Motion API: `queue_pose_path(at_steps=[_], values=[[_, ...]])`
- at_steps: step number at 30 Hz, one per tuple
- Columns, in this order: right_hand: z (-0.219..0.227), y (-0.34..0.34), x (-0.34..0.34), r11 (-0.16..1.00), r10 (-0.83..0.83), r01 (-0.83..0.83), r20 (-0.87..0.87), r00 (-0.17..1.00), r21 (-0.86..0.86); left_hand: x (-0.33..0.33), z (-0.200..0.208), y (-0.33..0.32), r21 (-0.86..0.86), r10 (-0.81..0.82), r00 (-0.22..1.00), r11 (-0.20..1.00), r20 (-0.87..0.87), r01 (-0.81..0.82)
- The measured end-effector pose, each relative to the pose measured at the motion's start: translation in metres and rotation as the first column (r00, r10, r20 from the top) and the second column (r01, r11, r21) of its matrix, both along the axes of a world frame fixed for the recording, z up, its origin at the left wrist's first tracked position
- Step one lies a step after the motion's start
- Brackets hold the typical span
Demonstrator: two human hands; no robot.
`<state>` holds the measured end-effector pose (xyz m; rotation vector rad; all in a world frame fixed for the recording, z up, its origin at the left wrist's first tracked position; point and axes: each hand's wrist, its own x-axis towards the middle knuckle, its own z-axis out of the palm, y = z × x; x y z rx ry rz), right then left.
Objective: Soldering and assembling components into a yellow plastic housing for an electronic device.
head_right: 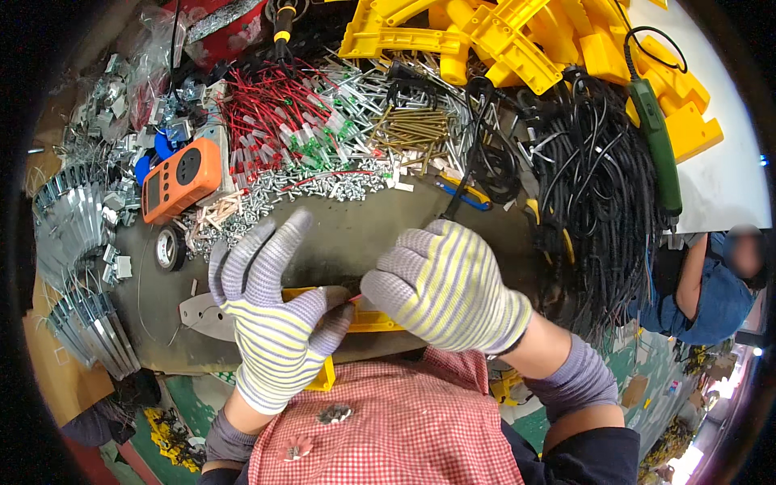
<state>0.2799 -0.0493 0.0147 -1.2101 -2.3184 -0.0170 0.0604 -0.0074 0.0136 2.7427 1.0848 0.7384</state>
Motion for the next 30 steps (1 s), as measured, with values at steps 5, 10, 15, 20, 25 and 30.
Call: queue_pose_path(at_steps=[5, 10, 15, 20, 25, 30], values=[[-0.018, 0.036, 0.025, 0.953, -0.286, 0.255, -0.199, 0.938, -0.166, 0.002, -0.005, 0.000, -0.097, 0.053, 0.996, 0.994, 0.075, -0.045], [-0.028, 0.055, 0.026, 0.865, -0.461, 0.493, 0.235, 0.855, -0.095, 0.003, -0.007, 0.005, -0.123, 0.076, 0.990, 0.991, 0.118, -0.061], [-0.031, 0.061, 0.022, 0.915, -0.403, 0.374, 0.335, 0.852, 0.149, 0.000, -0.015, -0.005, -0.322, 0.134, 0.986, 0.942, 0.099, -0.095], [0.024, 0.016, 0.002, 0.634, -0.609, 0.201, -0.321, 0.725, -0.747, 0.004, -0.004, 0.004, -0.123, 0.087, 0.991, 0.990, 0.097, -0.075], [-0.002, 0.009, 0.006, 0.809, -0.359, -0.113, -0.638, 0.682, -0.576, 0.005, -0.005, 0.005, -0.132, 0.072, 0.990, 0.990, 0.121, -0.056], [0.005, 0.009, 0.007, 0.741, -0.427, -0.103, -0.583, 0.691, -0.664, 0.004, -0.005, 0.004, -0.131, 0.079, 0.991, 0.989, 0.106, -0.065]])
